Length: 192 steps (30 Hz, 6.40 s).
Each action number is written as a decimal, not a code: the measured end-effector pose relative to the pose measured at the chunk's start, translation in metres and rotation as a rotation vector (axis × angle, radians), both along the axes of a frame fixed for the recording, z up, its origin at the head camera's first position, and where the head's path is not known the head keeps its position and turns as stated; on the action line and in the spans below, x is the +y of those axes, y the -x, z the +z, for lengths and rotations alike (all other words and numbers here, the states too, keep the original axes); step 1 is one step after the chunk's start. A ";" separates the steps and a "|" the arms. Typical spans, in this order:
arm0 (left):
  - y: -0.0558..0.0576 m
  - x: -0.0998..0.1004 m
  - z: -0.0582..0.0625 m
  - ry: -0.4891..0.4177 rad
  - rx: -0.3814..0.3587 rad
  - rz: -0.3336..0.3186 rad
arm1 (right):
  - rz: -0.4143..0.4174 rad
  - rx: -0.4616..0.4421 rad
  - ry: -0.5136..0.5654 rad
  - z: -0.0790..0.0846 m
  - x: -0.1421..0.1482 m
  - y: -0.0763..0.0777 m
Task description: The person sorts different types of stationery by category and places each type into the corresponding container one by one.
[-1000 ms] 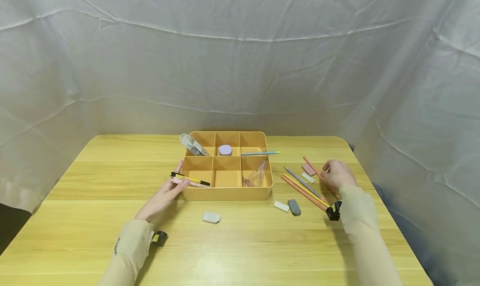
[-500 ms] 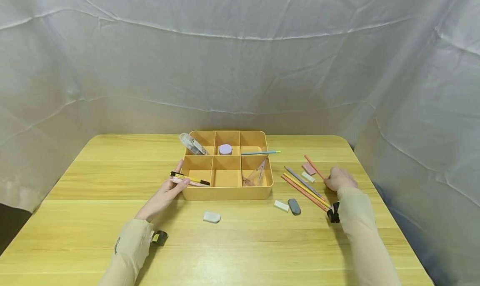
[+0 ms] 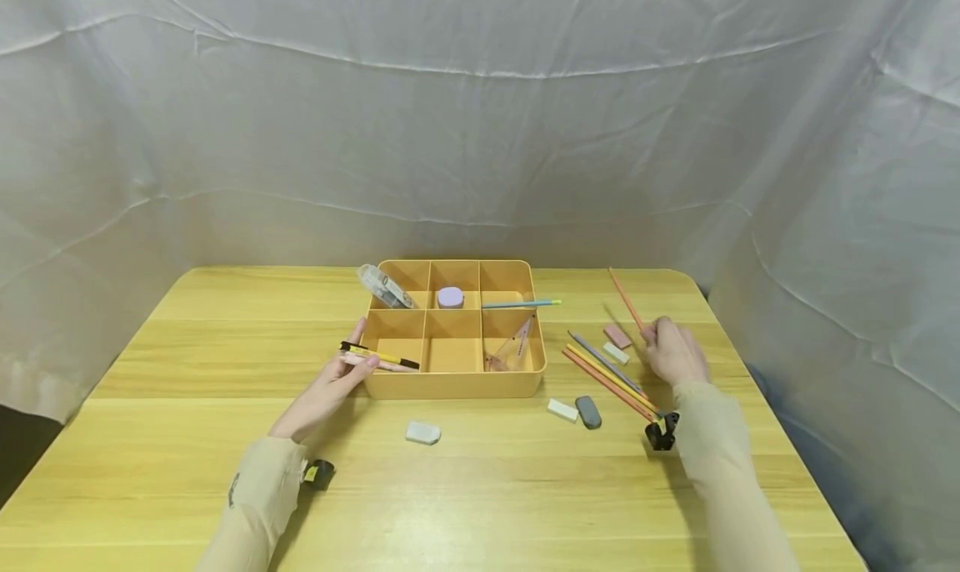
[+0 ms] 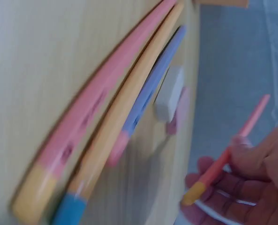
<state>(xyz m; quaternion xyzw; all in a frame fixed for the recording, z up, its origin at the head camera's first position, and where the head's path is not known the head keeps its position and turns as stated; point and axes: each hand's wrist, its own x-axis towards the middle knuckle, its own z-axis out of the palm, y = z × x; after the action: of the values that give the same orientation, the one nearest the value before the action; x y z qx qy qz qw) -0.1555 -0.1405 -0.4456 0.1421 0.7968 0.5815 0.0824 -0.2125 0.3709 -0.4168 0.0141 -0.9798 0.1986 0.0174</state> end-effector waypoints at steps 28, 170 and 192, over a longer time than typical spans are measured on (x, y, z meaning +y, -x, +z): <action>0.000 0.000 0.001 0.015 -0.014 0.008 | -0.112 0.529 0.615 0.020 -0.048 0.001; 0.000 0.000 0.000 -0.003 -0.034 -0.013 | 0.118 0.086 0.298 0.015 -0.043 -0.041; -0.003 0.000 -0.002 0.004 -0.035 -0.005 | 0.027 -0.134 0.105 -0.016 -0.020 -0.044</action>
<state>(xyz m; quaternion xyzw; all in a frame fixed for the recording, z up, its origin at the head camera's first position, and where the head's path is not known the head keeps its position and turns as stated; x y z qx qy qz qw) -0.1530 -0.1407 -0.4472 0.1336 0.7961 0.5820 0.0981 -0.1687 0.3505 -0.4323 0.0131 -0.9668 0.2504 -0.0500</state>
